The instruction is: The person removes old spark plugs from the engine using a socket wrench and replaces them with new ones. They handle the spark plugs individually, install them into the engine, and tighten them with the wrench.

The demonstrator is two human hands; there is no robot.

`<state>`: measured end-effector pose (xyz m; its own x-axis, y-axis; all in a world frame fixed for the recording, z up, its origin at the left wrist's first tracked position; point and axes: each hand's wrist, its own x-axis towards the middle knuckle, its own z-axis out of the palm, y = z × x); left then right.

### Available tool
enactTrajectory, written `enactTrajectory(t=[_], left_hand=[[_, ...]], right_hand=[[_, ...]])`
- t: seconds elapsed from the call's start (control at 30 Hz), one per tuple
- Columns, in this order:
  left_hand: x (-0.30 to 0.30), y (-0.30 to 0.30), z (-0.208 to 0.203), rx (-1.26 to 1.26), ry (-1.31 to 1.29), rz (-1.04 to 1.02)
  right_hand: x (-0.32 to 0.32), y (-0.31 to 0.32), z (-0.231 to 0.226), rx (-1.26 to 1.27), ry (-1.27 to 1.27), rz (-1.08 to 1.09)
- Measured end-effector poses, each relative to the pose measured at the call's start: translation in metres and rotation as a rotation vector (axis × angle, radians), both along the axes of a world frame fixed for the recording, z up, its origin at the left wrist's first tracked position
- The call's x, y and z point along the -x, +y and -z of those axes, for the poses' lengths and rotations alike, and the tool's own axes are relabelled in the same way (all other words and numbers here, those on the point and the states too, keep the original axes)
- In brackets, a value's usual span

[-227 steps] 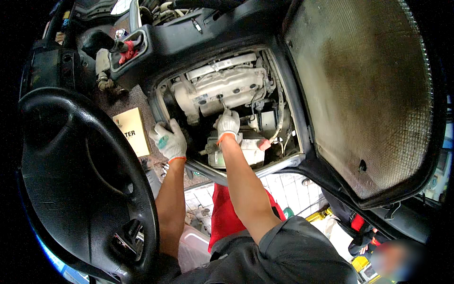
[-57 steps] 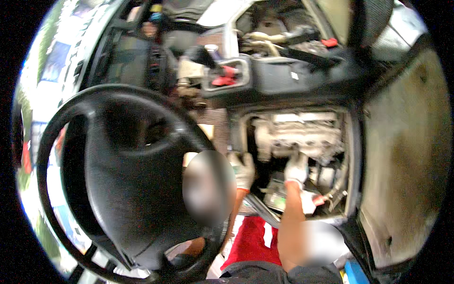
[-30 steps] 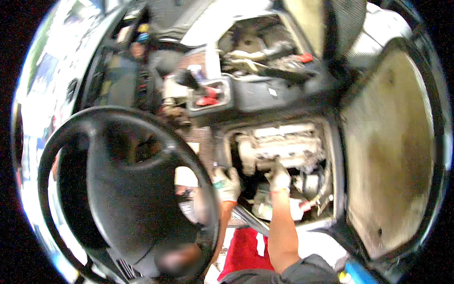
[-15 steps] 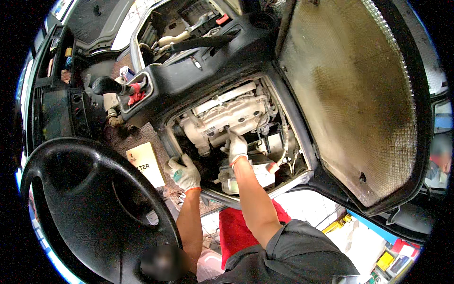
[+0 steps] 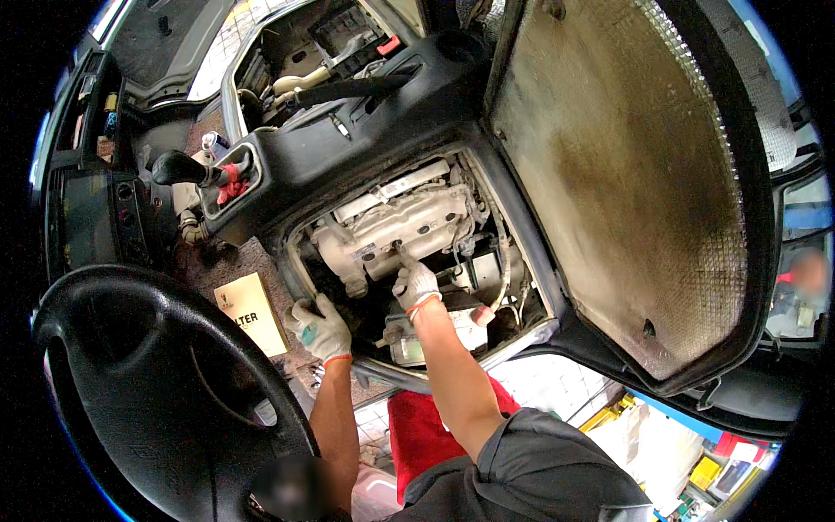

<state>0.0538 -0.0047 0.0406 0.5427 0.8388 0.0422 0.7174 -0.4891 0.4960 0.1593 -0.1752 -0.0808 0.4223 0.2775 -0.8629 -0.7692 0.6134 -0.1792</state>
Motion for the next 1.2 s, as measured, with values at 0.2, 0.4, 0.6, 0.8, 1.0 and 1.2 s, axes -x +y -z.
enactTrajectory(t=[0.2, 0.4, 0.6, 0.8, 1.0, 1.2], left_hand=[[0.010, 0.012, 0.011, -0.083, 0.005, 0.028], [-0.005, 0.003, 0.007, -0.094, 0.200, 0.056], [-0.003, -0.004, 0.004, 0.023, 0.101, 0.020], [0.007, 0.015, 0.011, -0.090, 0.130, 0.014], [-0.004, 0.002, -0.005, -0.029, 0.156, 0.039], [0.003, 0.009, 0.006, -0.031, 0.137, -0.014]], right_hand=[[0.003, 0.025, -0.028, 1.256, -0.522, -0.879], [-0.014, -0.005, 0.011, 0.990, -0.355, -1.069], [-0.003, -0.006, 0.004, 0.296, -0.192, -0.302], [-0.018, 0.024, -0.051, 1.371, -0.567, -1.202], [-0.007, 0.014, -0.006, 0.269, -0.032, -0.406], [-0.017, 0.019, -0.057, 0.441, -0.049, -0.582]])
